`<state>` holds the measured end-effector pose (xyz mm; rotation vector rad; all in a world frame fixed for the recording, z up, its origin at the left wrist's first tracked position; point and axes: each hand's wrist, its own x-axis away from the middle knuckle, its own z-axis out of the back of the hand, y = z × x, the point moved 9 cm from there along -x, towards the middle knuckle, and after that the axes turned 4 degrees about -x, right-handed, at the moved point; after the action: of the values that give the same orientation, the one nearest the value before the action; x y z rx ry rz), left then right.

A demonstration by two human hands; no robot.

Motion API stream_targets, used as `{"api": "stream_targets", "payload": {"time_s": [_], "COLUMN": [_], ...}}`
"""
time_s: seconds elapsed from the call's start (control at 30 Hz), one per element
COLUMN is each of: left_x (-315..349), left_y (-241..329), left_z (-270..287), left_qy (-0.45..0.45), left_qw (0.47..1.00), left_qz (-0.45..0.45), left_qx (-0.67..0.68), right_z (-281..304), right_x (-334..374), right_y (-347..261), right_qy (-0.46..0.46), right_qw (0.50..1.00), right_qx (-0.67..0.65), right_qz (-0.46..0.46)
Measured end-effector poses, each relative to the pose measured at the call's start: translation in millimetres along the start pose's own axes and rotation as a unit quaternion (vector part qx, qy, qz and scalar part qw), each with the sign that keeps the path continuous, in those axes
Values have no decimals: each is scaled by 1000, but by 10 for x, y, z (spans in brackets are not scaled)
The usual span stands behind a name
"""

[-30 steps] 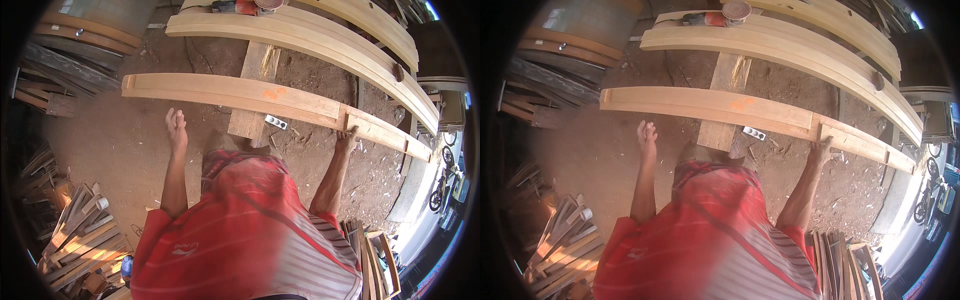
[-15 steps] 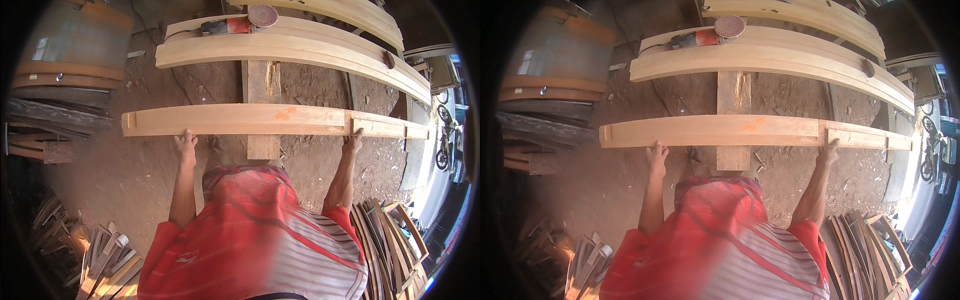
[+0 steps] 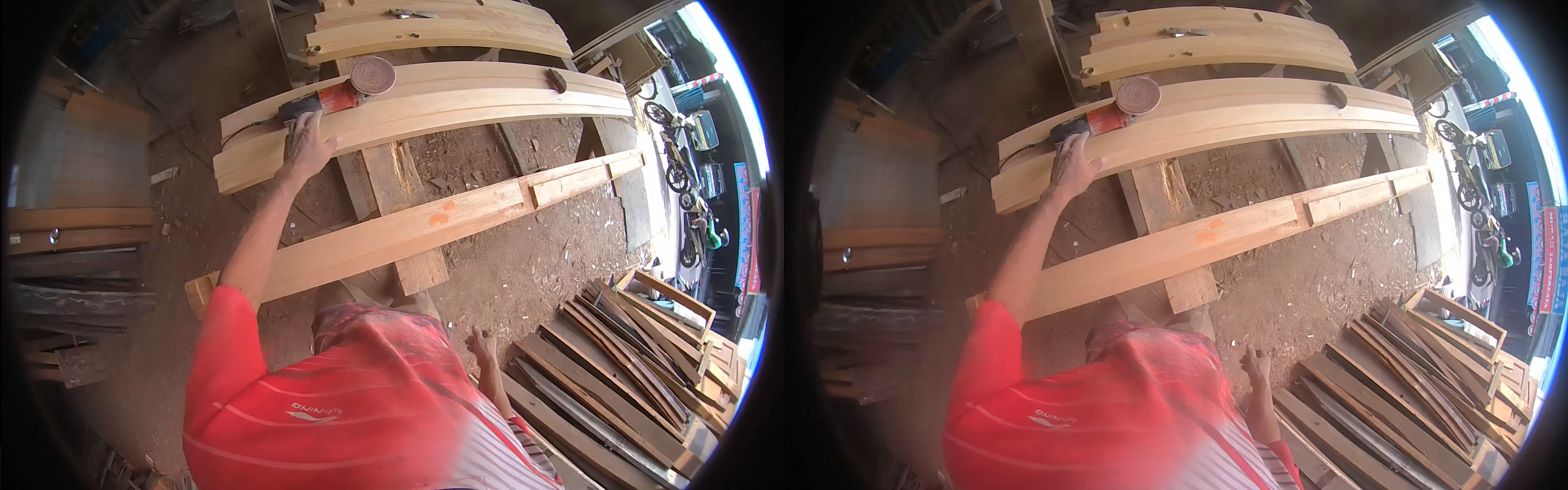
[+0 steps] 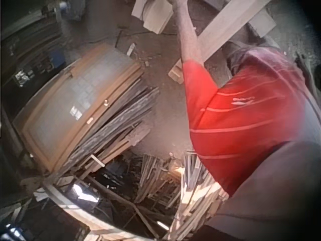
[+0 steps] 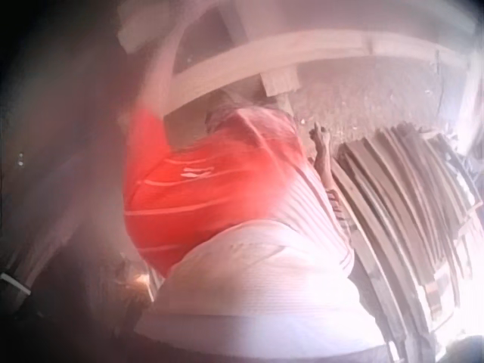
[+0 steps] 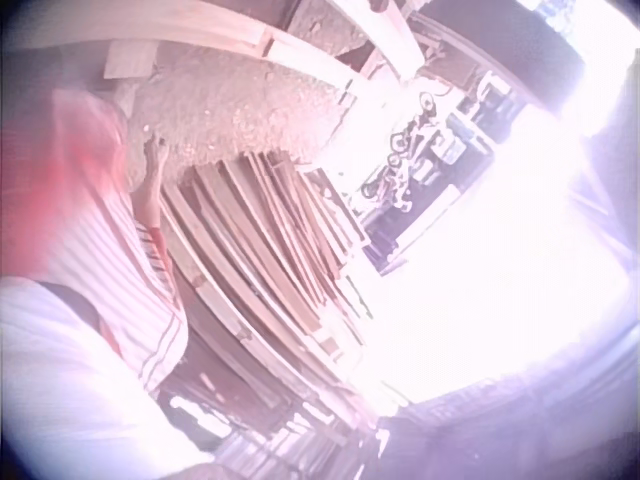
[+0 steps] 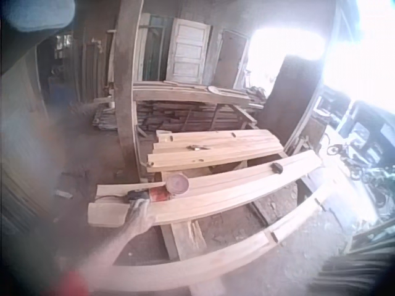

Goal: The person sands the surface and edges of long wooden beams by hand with a piece of sandpaper and then uses an electric angle grinder with a sanding disc to smooth the wood further.

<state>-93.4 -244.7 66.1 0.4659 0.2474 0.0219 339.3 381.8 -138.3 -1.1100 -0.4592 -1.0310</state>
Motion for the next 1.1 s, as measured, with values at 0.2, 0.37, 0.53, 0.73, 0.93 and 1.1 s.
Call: {"api": "stream_targets", "payload": {"time_s": [0.2,0.37,0.53,0.73,0.93,1.1], "left_x": [-828,-1004,-865,-392,806,2017], "left_y": [-610,-402,-241,-1029,-1782,-2454], "left_z": [-351,-522,-71,616,1765,2201], "left_qy": [-115,-177,-122,1,44,51], "left_qw": [983,979,976,986,972,948], "left_qz": [5,-25,-39,12,170,310], "left_qx": [-141,-100,-177,-164,-158,-41], "right_z": [41,-259,-580,-739,-526,-661], "right_x": [1430,1917,1523,1093,793,509], "right_y": [1778,2398,1930,1227,740,667], "right_qy": [144,229,206,139,95,60], "right_qw": [972,943,968,989,995,998], "right_qx": [-71,-123,-93,-36,33,31], "right_qz": [-170,-209,-113,-31,-10,2]}}
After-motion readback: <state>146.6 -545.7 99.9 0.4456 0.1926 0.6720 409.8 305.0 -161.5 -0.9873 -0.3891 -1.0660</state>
